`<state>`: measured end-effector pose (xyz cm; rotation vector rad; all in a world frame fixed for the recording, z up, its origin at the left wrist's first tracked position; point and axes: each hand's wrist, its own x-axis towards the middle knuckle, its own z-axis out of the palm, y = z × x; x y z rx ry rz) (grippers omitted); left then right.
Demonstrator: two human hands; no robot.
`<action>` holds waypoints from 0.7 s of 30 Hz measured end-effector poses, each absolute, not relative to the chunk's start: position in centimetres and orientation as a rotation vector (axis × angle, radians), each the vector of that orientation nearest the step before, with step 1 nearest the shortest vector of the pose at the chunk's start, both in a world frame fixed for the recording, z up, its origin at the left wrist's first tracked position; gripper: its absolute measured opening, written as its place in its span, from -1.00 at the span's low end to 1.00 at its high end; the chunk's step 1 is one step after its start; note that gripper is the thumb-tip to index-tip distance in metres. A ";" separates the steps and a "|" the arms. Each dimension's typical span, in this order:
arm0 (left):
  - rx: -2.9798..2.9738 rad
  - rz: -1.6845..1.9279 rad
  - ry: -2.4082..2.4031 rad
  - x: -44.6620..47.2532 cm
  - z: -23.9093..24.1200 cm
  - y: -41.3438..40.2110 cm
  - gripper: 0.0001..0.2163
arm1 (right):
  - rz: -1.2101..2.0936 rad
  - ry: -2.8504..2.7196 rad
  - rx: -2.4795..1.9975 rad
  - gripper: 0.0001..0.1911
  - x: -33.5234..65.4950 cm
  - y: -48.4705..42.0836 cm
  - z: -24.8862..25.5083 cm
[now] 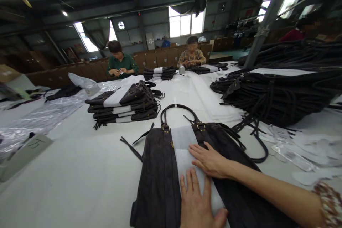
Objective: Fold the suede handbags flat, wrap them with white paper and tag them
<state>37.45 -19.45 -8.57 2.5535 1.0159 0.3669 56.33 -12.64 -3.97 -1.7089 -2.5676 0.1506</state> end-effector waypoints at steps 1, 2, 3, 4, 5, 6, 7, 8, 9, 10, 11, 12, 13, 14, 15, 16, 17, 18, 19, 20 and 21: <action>2.528 0.369 1.017 37.4 -8.1 -19.4 -0.28 | 0.186 -2.531 -1.720 -0.46 56.5 -13.4 -5.4; 2.503 0.369 1.016 37.3 -7.2 -19.3 -0.32 | 0.221 -2.499 -1.749 -0.43 56.6 -14.0 -6.6; 2.483 0.375 1.025 37.1 -6.1 -19.1 -0.37 | 0.247 -2.471 -1.774 -0.42 56.6 -14.2 -7.5; 2.483 0.394 1.050 36.7 -4.7 -18.8 -0.44 | 0.260 -2.445 -1.792 -0.42 56.5 -14.3 -8.0; 2.515 0.427 1.090 36.2 -3.2 -18.5 -0.49 | 0.273 -2.436 -1.804 -0.41 56.4 -14.3 -8.0; 2.565 0.472 1.167 35.5 -1.7 -18.0 -0.52 | 0.281 -2.440 -1.813 -0.41 56.2 -14.3 -7.8; 2.648 0.529 1.271 34.6 -0.4 -17.5 -0.54 | 0.276 -2.450 -1.822 -0.41 56.1 -14.5 -7.2; 2.733 0.573 1.401 33.5 0.5 -17.0 -0.53 | 0.249 -2.461 -1.829 -0.41 56.0 -14.8 -6.4; 2.770 0.580 1.585 32.2 0.8 -16.6 -0.48 | 0.192 -2.465 -1.837 -0.41 56.1 -15.4 -5.7; 2.779 0.541 1.750 30.9 0.5 -16.1 -0.46 | 0.102 -2.452 -1.852 -0.42 56.3 -16.3 -4.9; 2.773 0.436 1.862 29.5 -0.4 -15.8 -0.44 | -0.020 -2.411 -1.880 -0.43 56.7 -17.4 -4.4; 2.747 0.316 1.933 28.2 -1.8 -15.6 -0.44 | -0.158 -2.338 -1.925 -0.44 57.2 -18.8 -4.1; 2.733 0.206 1.923 27.0 -3.5 -15.5 -0.45 | -0.287 -2.240 -1.989 -0.44 57.9 -20.2 -4.1; 2.701 0.173 1.904 25.9 -5.3 -15.5 -0.50 | -0.392 -2.120 -2.070 -0.45 58.5 -21.7 -4.4; 2.650 0.195 1.899 25.0 -6.9 -15.6 -0.52 | -0.463 -1.984 -2.160 -0.45 59.1 -23.1 -4.8; 2.599 0.248 1.888 24.3 -8.3 -15.7 -0.54 | -0.496 -1.857 -2.234 -0.45 59.7 -24.4 -5.5; 2.539 0.333 1.885 23.8 -9.3 -15.8 -0.54 | -0.494 -1.748 -2.284 -0.44 60.1 -25.5 -6.1; 2.472 0.428 1.882 23.4 -10.0 -15.8 -0.53 | -0.468 -1.654 -2.312 -0.43 60.4 -26.4 -6.8; 2.386 0.515 1.881 23.0 -10.4 -15.7 -0.52 | -0.424 -1.565 -2.328 -0.41 60.6 -27.0 -7.4; 2.289 0.580 1.886 22.7 -10.6 -15.6 -0.51 | -0.360 -1.476 -2.340 -0.38 60.9 -27.4 -7.9; 2.192 0.623 1.901 22.3 -10.6 -15.4 -0.50 | -0.272 -1.391 -2.352 -0.33 61.1 -27.6 -8.2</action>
